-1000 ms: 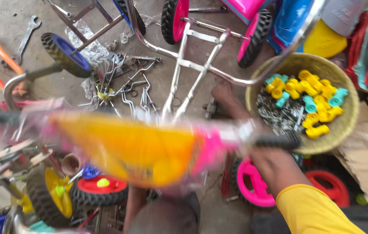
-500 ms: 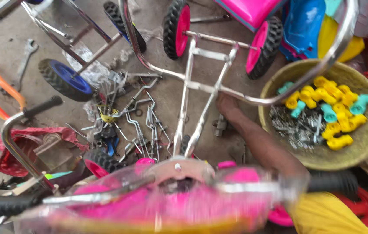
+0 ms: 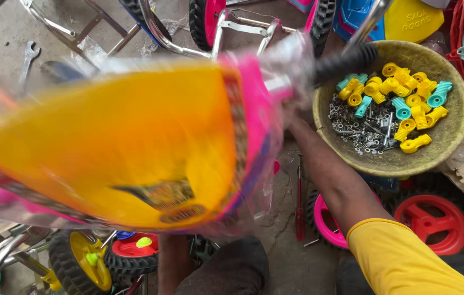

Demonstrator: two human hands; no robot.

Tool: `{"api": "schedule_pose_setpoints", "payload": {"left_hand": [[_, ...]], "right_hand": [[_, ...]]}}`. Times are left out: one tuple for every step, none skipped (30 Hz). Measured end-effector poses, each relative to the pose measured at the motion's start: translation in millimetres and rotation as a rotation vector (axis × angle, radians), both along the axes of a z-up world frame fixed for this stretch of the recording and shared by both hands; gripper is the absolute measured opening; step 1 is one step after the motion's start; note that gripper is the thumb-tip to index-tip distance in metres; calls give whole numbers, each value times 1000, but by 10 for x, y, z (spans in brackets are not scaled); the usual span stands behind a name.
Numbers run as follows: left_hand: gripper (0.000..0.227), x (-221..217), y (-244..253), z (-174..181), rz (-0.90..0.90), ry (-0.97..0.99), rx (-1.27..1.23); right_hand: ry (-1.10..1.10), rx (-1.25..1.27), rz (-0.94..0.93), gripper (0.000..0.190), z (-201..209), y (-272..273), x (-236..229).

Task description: The person assembles a child's tricycle by attaching a pink seat to the frame and securing it with bolts and nuts. They use a hammer to tap parts into place and tighten fasteners by hand while sitting on the floor.

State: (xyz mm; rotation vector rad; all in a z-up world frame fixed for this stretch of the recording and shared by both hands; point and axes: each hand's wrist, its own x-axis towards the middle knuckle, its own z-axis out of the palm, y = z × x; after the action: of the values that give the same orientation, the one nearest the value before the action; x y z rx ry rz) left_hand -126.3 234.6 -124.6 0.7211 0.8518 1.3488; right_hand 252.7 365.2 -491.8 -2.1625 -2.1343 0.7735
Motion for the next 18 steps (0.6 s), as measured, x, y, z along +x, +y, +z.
{"api": "schedule_pose_setpoints", "payload": {"left_hand": [[42, 22, 50, 12, 5, -6, 8], [42, 61, 102, 12, 6, -14, 12], [41, 91, 175, 16, 4, -21, 19], [41, 99, 215, 44, 2, -29, 23], [40, 95, 260, 81, -4, -29, 30], [40, 87, 322, 120, -7, -38, 41], [39, 90, 392, 143, -13, -43, 53], [39, 93, 420, 157, -13, -52, 55], [38, 100, 451, 166, -16, -61, 56], [38, 122, 481, 175, -22, -69, 57], [37, 148, 506, 195, -30, -78, 59], [37, 192, 528, 221, -37, -93, 57], [36, 251, 562, 259, -45, -109, 56], [36, 315, 631, 323, -64, -117, 58], [35, 388, 685, 405, -83, -128, 55], [35, 456, 716, 505, -106, -138, 49], [34, 531, 722, 614, -125, -150, 37], [34, 632, 734, 724, -124, -140, 10]], "right_hand": [[21, 39, 14, 32, 24, 101, -7], [38, 67, 21, 31, 40, 177, -13], [53, 89, 26, 31, 58, 235, -5], [71, 107, 35, 31, 55, 243, -56], [89, 121, 41, 30, 62, 239, -100], [100, 144, 40, 30, 83, 290, -132], [113, 167, 43, 30, 102, 354, -168], [123, 184, 44, 29, 103, 353, -184], [149, 218, 49, 29, 103, 392, -229], [171, 238, 51, 29, 101, 385, -246], [203, 266, 60, 28, 106, 404, -278], [233, 278, 75, 28, 119, 387, -288], [268, 288, 86, 28, 151, 353, -279], [305, 303, 102, 27, 201, 344, -293], [328, 297, 112, 27, 250, 267, -280], [357, 292, 119, 27, 318, 137, -250], [387, 281, 130, 26, 420, -46, -225], [401, 270, 142, 26, 574, -159, -151]]}}
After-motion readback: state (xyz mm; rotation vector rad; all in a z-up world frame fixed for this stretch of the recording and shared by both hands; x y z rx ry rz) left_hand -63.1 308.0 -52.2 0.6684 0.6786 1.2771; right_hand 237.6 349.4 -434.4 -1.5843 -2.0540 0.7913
